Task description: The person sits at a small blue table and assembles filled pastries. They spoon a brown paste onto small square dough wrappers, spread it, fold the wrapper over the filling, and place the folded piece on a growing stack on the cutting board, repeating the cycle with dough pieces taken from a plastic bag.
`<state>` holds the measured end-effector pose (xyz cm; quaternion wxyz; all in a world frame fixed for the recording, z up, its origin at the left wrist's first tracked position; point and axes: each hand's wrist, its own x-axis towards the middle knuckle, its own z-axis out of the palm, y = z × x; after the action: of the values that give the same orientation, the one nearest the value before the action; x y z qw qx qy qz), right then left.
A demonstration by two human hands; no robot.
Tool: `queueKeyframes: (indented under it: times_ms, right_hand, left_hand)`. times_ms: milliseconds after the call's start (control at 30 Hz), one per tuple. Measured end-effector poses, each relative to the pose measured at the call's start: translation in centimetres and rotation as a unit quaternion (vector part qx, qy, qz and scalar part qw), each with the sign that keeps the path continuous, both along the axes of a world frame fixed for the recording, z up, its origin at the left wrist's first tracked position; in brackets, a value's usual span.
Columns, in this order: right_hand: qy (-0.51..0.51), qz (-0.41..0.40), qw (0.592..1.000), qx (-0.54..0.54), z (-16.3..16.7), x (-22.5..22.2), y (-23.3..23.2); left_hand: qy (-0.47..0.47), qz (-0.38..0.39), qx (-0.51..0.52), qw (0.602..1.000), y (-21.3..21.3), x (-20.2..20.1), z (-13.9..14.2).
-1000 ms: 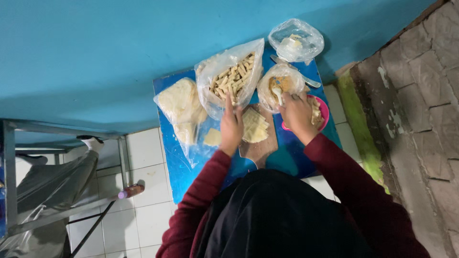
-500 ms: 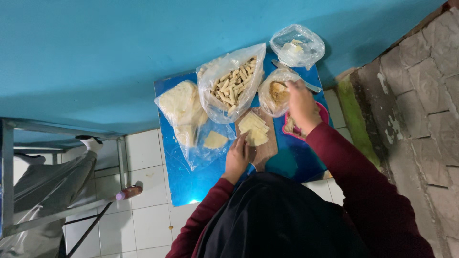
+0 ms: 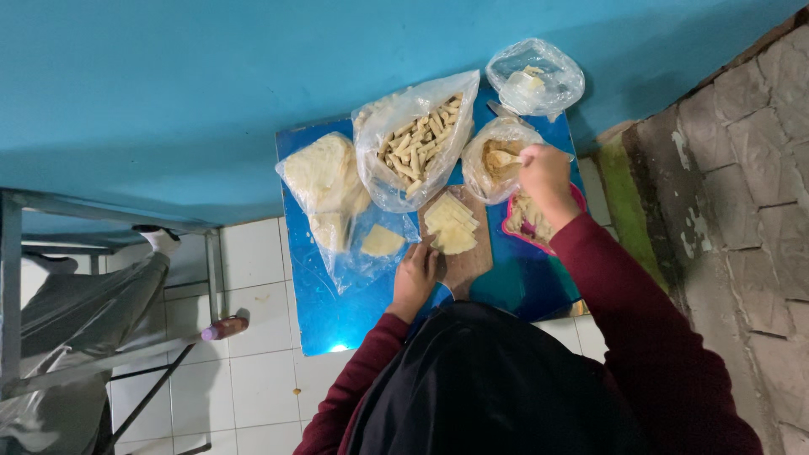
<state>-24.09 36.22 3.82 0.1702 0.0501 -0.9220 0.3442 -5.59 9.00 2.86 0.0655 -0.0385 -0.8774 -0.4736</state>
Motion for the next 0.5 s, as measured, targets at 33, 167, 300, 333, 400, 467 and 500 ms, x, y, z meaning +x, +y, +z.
queueKeyframes:
  times_ms: [33,167,300,333,400,467,500]
  right_hand:
    - [-0.014,-0.012,1.000,-0.002,0.0,0.0,0.3]
    - [-0.023,-0.047,0.998,-0.027,0.1,0.6,2.0]
    - [-0.100,-0.059,0.987,-0.109,0.4,2.5,3.0]
    - [-0.139,-0.063,0.976,-0.154,0.5,3.2,3.1]
    - [-0.173,-0.037,0.959,-0.222,0.7,4.8,2.7]
    - [-0.164,0.022,0.949,-0.268,0.8,7.1,2.3]
    - [-0.185,0.023,0.949,-0.253,0.8,8.3,1.8]
  left_hand:
    - [-0.003,0.002,-0.002,1.000,0.0,0.0,0.0]
    - [-0.001,0.005,-0.007,1.000,0.1,-0.2,0.0]
    - [0.001,0.009,-0.008,1.000,0.2,-0.2,-0.4]
    - [0.001,0.013,-0.014,1.000,0.3,-0.2,-0.6]
    - [0.001,0.022,-0.026,0.999,0.4,-0.4,-1.1]
    - [0.003,0.031,-0.039,0.999,0.3,-0.5,-1.6]
    - [-0.004,0.035,-0.040,0.999,0.3,-0.5,-1.8]
